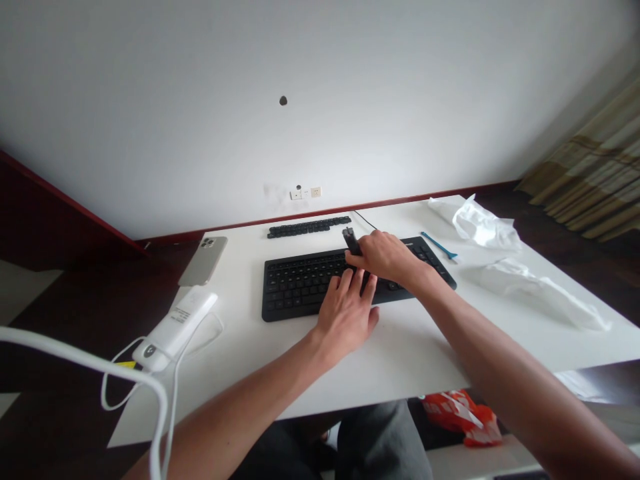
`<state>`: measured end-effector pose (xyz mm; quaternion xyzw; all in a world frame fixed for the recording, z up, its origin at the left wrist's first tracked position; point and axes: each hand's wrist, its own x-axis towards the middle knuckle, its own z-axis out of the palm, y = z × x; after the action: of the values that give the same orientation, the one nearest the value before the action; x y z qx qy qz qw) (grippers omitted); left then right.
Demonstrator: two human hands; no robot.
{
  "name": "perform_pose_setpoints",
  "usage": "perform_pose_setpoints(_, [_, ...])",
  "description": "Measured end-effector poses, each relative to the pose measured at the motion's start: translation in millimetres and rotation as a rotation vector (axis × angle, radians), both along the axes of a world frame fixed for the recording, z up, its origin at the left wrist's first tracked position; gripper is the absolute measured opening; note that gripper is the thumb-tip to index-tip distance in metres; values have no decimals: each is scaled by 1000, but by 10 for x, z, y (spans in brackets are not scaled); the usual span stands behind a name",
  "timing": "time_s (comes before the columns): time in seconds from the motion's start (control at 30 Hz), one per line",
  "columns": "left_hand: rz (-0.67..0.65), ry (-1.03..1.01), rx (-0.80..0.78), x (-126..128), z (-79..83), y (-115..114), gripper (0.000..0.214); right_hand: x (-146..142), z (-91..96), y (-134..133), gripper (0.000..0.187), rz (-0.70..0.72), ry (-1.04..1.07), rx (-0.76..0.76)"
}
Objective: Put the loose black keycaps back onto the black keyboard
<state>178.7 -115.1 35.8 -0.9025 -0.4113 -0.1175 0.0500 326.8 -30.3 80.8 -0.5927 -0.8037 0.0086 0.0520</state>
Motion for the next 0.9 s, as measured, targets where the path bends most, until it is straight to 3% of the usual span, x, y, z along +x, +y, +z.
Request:
perform_pose_setpoints(0.17, [1, -10, -4, -3, -15, 8, 58, 33, 27, 35, 42, -40, 87, -27])
perform_pose_setpoints(0.37, [3, -15, -14, 5, -44, 16, 60, 242, 53, 130, 32, -58, 492, -248])
perform_pose_setpoints(0.53, [7, -10, -11, 10, -31, 19, 60, 361, -23, 217, 25, -52, 692, -413])
perform_pose_setpoints(0.9, [9, 12, -4, 10, -37, 11, 60, 237, 120, 65, 32, 101, 484, -261])
